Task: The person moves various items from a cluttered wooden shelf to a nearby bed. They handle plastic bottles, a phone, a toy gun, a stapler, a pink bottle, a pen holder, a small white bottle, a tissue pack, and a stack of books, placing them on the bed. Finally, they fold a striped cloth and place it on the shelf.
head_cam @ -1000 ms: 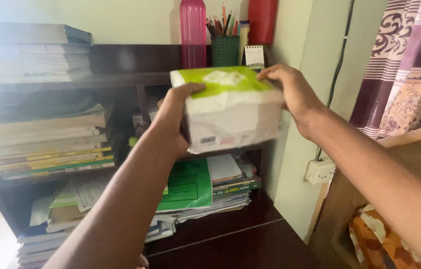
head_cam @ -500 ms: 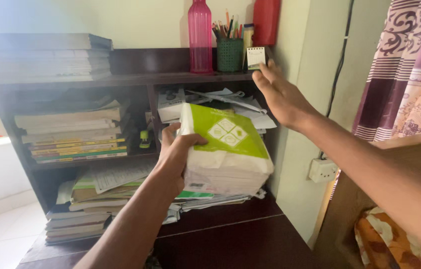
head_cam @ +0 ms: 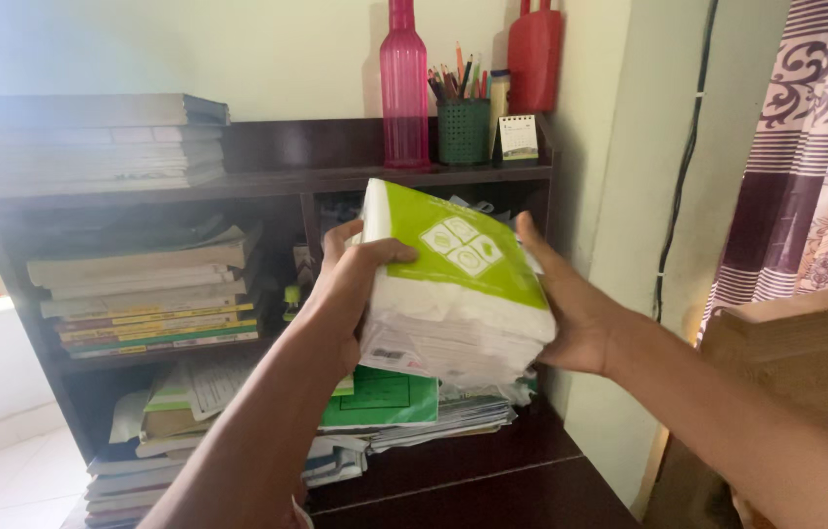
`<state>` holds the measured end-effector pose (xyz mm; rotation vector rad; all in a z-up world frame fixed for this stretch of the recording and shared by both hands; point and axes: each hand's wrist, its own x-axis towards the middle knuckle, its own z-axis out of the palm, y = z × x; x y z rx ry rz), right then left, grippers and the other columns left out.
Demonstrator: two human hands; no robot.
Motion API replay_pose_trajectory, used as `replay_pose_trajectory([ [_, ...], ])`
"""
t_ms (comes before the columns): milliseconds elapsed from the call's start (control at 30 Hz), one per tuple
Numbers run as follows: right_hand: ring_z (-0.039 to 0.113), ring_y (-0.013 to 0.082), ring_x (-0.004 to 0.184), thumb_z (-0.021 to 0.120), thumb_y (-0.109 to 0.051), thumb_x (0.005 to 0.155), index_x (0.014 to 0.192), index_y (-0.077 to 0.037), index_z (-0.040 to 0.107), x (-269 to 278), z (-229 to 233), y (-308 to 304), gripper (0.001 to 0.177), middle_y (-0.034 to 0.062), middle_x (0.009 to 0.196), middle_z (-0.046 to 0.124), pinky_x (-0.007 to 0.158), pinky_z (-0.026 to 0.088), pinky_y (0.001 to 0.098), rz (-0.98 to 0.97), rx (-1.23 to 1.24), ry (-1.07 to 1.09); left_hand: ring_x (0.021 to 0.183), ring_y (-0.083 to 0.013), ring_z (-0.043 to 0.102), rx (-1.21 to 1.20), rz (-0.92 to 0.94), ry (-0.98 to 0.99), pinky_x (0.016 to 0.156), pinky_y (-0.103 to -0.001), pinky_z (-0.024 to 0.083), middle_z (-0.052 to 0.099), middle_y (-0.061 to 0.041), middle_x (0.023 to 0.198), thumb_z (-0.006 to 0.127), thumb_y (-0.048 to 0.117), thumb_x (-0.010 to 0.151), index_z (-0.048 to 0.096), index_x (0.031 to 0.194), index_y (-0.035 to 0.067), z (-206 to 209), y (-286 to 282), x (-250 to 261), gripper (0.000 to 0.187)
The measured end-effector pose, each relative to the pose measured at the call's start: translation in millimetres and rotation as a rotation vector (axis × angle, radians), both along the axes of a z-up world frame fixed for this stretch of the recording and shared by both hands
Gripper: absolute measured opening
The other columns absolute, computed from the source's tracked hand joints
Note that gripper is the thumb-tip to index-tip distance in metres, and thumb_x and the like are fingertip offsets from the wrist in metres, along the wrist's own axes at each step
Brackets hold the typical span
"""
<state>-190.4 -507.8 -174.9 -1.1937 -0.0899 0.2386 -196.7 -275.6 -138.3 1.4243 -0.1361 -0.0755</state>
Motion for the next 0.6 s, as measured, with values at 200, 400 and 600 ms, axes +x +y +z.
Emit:
replay_pose_trajectory([
  [200,0.073,0.0304,0.103,0.060,-0.050,0.089,0.128,-0.015,0.066,26.4,-28.6,10.0,0.053,0.0138,0.124,0.071,0.092,0.058,0.0495,-0.018,0.252,-0.015,0.158,-0.0344,0.007,0.250,-0.062,-0.355,0.119,-0.064,0.013,0.009,-0.017,0.172,0.064,0.063,0.085,0.011,0.164,0.017,37.7,28.2,18.8,0.105],
  [400,0.072,0.0331,0.104,0.060,-0.049,0.089,0.130,-0.008,0.066,42.1,-37.4,24.7,0.058,0.0183,0.120,0.072,0.095,0.056,0.0517,-0.034,0.318,0.038,0.159,-0.0355,-0.005,0.639,0.470,-0.957,0.125,-0.058,0.000,0.003,-0.020,0.172,0.033,0.070,0.097,0.020,0.164,0.013,77.8,30.6,67.8,0.089],
  [600,0.072,0.0319,0.103,0.068,-0.046,0.087,0.133,-0.008,0.063,45.9,-24.4,26.7,0.060,0.0152,0.120,0.072,0.096,0.056,0.0527,0.068,0.348,0.001,0.152,-0.0366,0.023,0.529,0.146,-0.685,0.121,-0.054,0.014,0.026,-0.020,0.168,0.017,0.078,0.097,0.038,0.166,0.021,-9.0,31.2,122.6,0.093],
])
